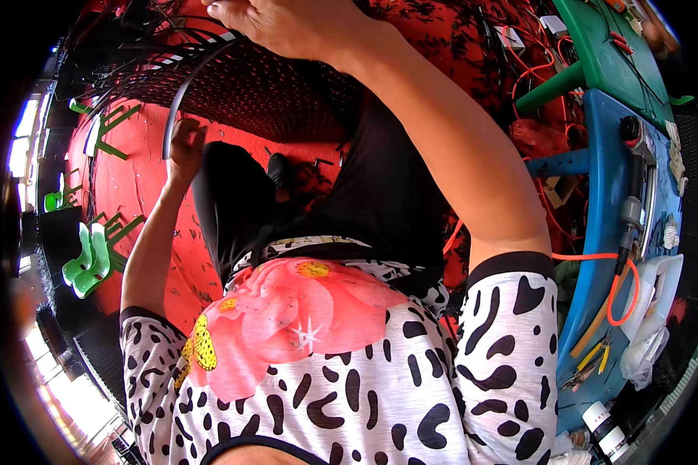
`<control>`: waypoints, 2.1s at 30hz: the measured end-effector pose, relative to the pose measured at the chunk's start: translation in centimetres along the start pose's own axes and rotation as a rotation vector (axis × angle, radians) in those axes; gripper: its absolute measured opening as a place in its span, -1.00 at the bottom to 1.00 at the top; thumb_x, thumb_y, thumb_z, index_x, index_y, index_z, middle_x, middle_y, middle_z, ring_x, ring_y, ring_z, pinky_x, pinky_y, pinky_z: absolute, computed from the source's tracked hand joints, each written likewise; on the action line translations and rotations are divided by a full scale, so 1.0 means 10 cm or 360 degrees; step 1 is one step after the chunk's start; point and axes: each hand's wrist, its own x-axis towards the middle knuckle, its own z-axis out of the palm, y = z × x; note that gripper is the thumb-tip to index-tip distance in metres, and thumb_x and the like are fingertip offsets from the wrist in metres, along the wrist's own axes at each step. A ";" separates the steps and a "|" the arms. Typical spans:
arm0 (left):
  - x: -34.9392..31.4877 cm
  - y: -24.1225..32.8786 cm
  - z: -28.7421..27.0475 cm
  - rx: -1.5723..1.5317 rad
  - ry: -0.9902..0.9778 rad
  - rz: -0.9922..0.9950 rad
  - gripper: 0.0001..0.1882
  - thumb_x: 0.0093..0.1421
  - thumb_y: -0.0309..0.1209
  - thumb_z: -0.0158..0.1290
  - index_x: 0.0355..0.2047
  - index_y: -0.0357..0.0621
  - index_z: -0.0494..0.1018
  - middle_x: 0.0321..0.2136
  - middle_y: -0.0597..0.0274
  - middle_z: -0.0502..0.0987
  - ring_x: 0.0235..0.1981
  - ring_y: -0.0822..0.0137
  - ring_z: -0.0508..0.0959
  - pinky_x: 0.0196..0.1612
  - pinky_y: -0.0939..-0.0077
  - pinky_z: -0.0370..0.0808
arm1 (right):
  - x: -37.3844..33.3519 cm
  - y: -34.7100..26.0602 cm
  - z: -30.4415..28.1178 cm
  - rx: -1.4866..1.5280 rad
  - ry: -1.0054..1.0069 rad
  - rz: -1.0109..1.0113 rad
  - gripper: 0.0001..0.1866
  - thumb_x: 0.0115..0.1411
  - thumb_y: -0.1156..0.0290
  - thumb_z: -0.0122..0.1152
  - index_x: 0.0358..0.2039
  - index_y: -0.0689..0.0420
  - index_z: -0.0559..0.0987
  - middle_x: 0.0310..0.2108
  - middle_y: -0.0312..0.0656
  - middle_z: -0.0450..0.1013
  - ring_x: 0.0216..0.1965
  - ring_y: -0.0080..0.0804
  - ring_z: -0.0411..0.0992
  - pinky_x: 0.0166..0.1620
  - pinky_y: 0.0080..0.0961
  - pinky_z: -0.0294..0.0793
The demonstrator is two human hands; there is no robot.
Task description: The person sits on a red floor and weaves black plastic strips into a mesh basket frame. They use a hammer to secure the strips and a knife to trim excess material. The person works on the basket in their lap, occasionally adjusting the frame and tools.
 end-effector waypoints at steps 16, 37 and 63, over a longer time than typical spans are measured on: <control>0.75 1.52 -0.21 0.0755 0.0685 0.1308 -0.20 -0.10 -0.08 0.22 0.02 -0.39 0.20 -0.12 -0.09 0.40 -0.05 -0.01 0.38 0.11 0.10 0.19 | 0.26 0.54 0.41 -0.0288 -0.0223 0.0252 -0.76 0.05 0.41 0.06 -0.31 0.31 0.45 -0.45 0.13 0.46 -0.37 0.01 0.45 -0.28 -0.23 0.40; 1.18 0.89 -0.51 0.0682 0.0935 0.1205 -0.29 -0.08 -0.03 0.18 -0.07 -0.31 0.26 -0.19 -0.03 0.41 -0.12 -0.02 0.39 0.05 0.12 0.20 | 0.80 0.68 1.08 -0.0584 -0.0234 0.0224 -0.81 0.10 0.38 0.01 -0.41 0.25 0.50 -0.46 0.04 0.47 -0.38 -0.10 0.47 -0.27 -0.33 0.43; 0.52 1.16 -0.81 0.0003 0.0206 0.1370 -0.38 -0.29 -0.21 0.29 -0.20 -0.20 0.37 -0.36 0.12 0.43 -0.28 0.05 0.42 -0.03 0.16 0.24 | -1.28 0.49 -0.01 -0.0374 0.0384 0.0930 -0.81 -0.01 0.67 0.10 -0.33 0.20 0.48 -0.50 -0.29 0.40 -0.54 -0.63 0.35 -0.48 -0.69 0.31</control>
